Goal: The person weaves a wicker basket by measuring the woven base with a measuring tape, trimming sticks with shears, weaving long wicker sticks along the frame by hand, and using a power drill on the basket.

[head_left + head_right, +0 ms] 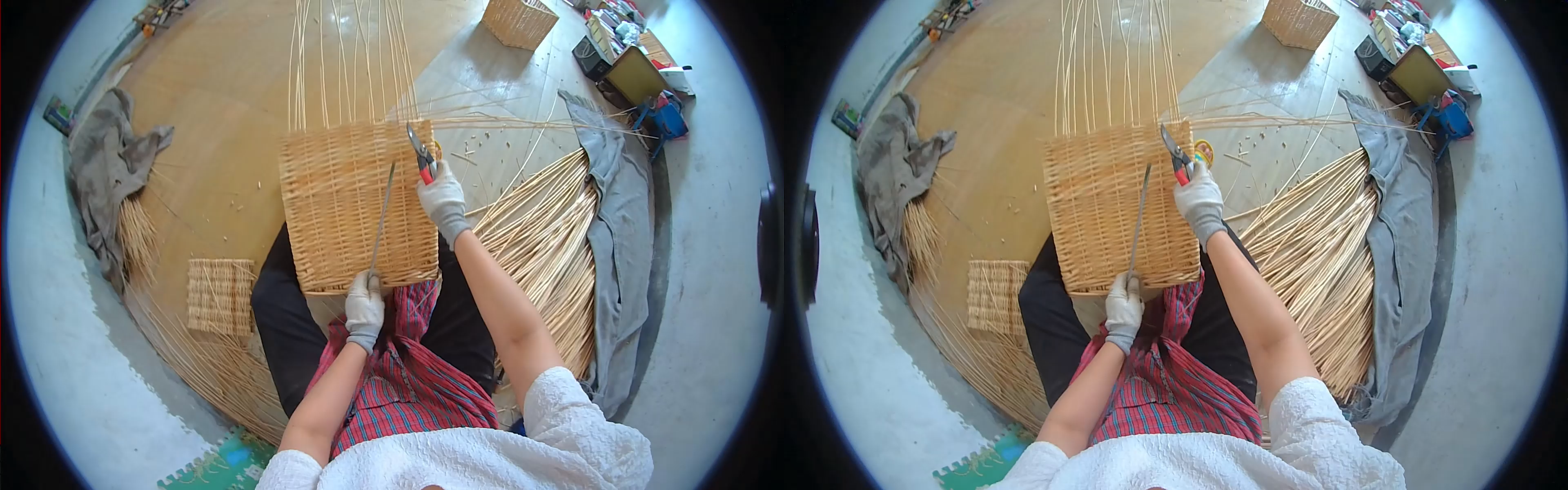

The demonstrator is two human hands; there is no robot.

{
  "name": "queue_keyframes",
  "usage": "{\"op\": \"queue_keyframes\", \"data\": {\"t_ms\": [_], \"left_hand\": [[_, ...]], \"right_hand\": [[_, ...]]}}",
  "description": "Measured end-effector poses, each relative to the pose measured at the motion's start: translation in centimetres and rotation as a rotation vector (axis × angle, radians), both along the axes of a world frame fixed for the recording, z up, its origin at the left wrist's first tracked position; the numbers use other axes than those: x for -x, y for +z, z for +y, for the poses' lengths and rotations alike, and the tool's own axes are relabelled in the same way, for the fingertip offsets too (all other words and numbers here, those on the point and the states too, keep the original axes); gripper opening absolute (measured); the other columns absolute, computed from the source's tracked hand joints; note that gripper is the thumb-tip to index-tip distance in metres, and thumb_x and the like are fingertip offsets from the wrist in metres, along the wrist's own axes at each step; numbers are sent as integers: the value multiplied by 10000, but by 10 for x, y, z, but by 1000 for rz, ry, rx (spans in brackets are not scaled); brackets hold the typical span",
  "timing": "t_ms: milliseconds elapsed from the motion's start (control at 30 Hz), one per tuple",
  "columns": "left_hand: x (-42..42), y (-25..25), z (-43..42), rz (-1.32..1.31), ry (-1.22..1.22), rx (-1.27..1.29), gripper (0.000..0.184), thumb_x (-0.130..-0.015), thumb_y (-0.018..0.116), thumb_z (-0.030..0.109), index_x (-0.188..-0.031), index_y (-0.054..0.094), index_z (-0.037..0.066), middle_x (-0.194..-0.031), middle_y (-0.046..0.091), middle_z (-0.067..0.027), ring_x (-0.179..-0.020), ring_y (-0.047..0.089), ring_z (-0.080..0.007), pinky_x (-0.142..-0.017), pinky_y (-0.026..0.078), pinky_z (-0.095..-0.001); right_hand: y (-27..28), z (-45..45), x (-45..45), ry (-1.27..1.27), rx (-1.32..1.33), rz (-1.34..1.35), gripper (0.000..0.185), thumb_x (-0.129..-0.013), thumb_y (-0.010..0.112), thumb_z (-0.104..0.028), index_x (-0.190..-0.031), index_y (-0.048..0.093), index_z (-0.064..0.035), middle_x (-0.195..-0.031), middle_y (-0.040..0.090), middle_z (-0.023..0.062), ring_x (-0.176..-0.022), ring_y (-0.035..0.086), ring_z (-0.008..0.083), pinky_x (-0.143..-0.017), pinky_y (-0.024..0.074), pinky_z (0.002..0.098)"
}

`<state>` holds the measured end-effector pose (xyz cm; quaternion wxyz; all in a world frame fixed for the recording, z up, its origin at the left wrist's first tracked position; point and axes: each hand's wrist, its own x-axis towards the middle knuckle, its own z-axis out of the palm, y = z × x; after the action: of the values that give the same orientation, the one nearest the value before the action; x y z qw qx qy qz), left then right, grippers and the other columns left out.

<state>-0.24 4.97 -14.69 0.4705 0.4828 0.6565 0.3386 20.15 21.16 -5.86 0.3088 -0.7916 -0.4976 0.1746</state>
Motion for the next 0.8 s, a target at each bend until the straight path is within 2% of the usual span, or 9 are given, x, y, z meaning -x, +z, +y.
{"op": "queue_keyframes", "data": {"t_ms": [67,233,367,500,567,633,700,733,800], "left_hand": [[12,-4,0,49,-22,-123,229,-981,532,231,-1038,639,36,-867,672,-178,-812,654,-308,-772,505,-396],[15,-10,-22,248,-217,-10,208,-961,555,201,-1052,641,35,-883,671,-191,-863,649,-364,-820,501,-424],[21,2,-42,192,-323,44,201,-955,565,186,-1070,646,42,-931,673,-194,-910,639,-379,-842,496,-438],[4,113,-6,176,-92,-745,234,-947,599,203,-1118,656,53,-1236,597,-180,-1056,611,-368,-889,496,-422],[-12,152,15,253,-114,-893,235,-920,655,212,-1118,661,86,-1312,548,-185,-1032,636,-356,-853,522,-415],[-32,177,26,295,-213,-775,214,-894,684,187,-1086,668,94,-1313,539,-202,-1026,647,-351,-843,530,-410],[-37,185,30,329,-319,-674,198,-868,714,162,-1053,676,101,-1313,530,-219,-1020,659,-346,-833,539,-405],[-36,181,34,353,-337,-696,194,-859,725,175,-1040,678,121,-1319,527,-216,-1002,665,-347,-827,541,-401],[-31,166,33,308,-313,-802,159,-842,724,181,-991,683,142,-1296,572,-155,-871,683,-355,-738,558,-409]], "right_hand": [[-3,-8,-2,24,25,109,462,-807,671,-192,-1221,519,-53,-1114,641,253,-1027,628,430,-862,513,476],[-3,-70,7,12,-161,66,556,-786,715,-146,-1291,496,-67,-1126,639,222,-1036,622,422,-862,515,462],[-6,-142,21,14,-283,111,591,-785,702,-75,-1334,483,-72,-1157,634,194,-1051,629,393,-897,513,431],[-25,-196,29,4,-277,93,573,-773,685,-13,-1317,510,-48,-1140,645,145,-1009,656,342,-894,519,389],[-14,-221,34,13,-263,4,571,-752,709,-35,-1293,527,-37,-1128,642,140,-1019,652,308,-897,510,362],[27,-250,42,-50,237,500,575,-726,756,-202,-1235,552,-29,-1270,567,198,-1207,543,345,-1011,438,389],[34,-278,43,-93,316,599,655,-703,787,-292,-1240,534,-15,-1249,565,207,-1192,547,339,-1014,438,390],[56,-285,42,-48,379,323,691,-705,801,-273,-1270,499,-13,-1183,572,213,-1147,559,350,-1001,447,395],[71,-295,35,-17,324,197,712,-704,806,-260,-1291,481,-20,-1167,564,212,-1122,563,358,-998,448,399]]}}
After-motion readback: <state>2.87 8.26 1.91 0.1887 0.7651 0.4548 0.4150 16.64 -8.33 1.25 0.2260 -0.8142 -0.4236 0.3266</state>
